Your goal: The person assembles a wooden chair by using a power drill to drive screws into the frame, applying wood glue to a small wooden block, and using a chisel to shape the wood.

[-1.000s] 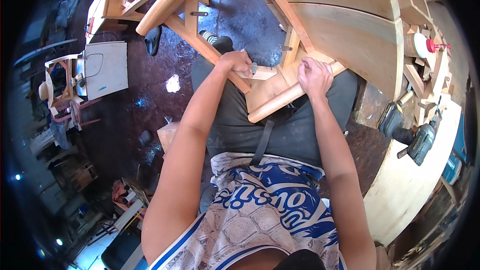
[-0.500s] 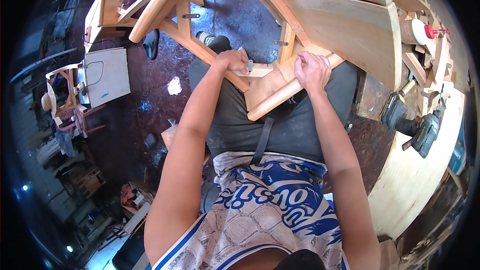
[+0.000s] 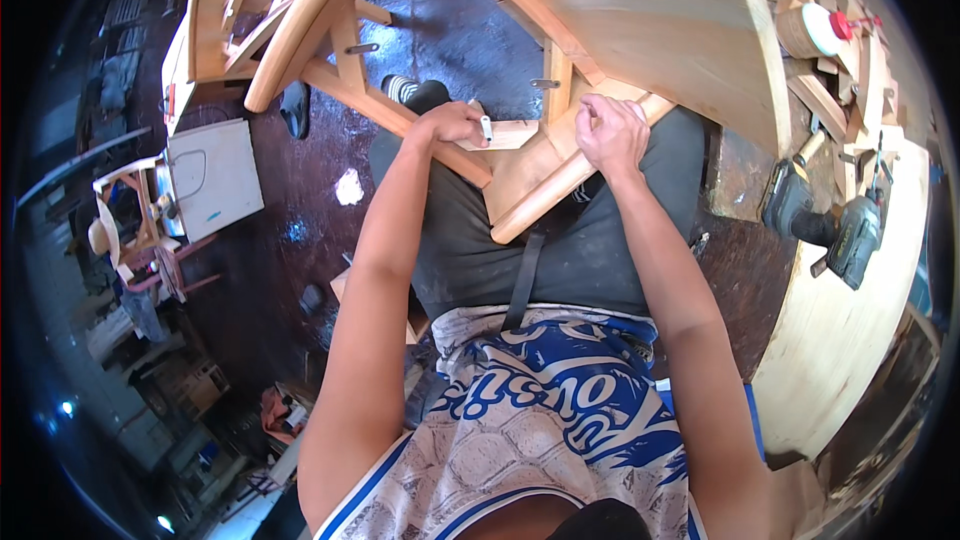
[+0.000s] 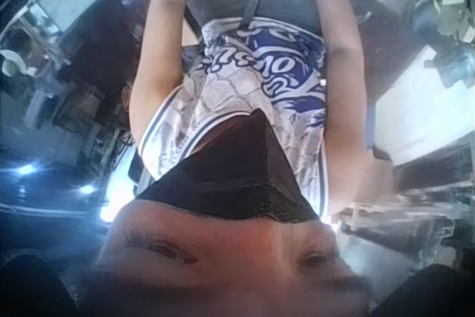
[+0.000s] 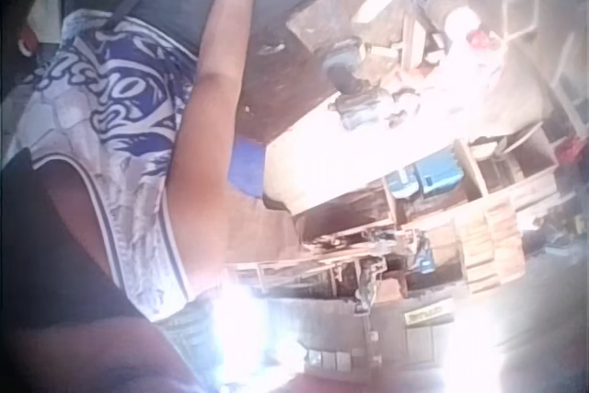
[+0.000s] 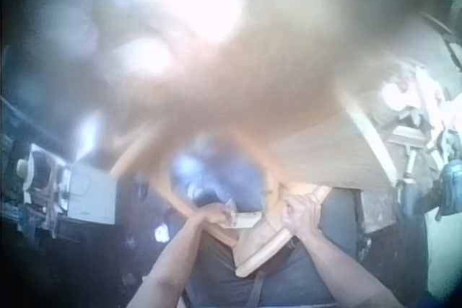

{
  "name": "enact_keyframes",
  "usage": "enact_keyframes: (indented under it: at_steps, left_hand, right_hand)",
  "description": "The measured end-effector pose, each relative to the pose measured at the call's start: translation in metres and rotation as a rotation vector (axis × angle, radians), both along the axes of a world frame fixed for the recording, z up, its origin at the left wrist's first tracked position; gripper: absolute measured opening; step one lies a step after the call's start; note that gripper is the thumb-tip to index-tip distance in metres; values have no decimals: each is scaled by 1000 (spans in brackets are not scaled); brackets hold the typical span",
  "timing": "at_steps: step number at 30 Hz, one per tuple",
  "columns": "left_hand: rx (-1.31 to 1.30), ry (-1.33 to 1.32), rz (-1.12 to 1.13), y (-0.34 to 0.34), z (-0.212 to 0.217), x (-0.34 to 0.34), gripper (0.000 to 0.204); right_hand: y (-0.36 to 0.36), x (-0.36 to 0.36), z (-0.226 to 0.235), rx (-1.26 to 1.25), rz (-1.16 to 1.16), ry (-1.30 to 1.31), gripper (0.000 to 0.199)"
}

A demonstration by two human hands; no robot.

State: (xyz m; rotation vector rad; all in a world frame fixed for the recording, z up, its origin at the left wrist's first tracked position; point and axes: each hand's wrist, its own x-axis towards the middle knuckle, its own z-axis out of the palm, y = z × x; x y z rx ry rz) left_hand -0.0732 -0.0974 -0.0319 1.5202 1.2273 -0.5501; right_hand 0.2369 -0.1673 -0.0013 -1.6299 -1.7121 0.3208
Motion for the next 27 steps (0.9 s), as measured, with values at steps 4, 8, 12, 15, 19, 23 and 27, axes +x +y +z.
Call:
enact_keyframes:
  at_steps: [4, 8, 12, 15, 19, 23, 27]
  left_hand:
    - [-184, -325, 347, 2, -6, -16, 59]
    - [-354, -427, 467, 8, 7, -9, 60]
    - [-344, -453, 494, 8, 14, -8, 66]
    - [-347, -474, 512, 7, 16, -8, 66]
    - [-351, -482, 506, 8, 18, -6, 67]
    - [-349, -454, 521, 8, 18, -7, 67]
    - [-342, -452, 519, 8, 19, -7, 67]
  right_hand:
    - [0, 0, 1, 108, -39, 86, 6]
    - [-1, 4, -1, 64, -32, 64, 7]
    - [-1, 4, -3, 95, -16, 81, 7]
    - [-1, 4, -3, 95, -7, 82, 7]
    - [0, 6, -3, 85, -6, 75, 7]
    - [1, 5, -3, 93, -6, 89, 7]
    - [2, 5, -3, 82, -4, 86, 7]
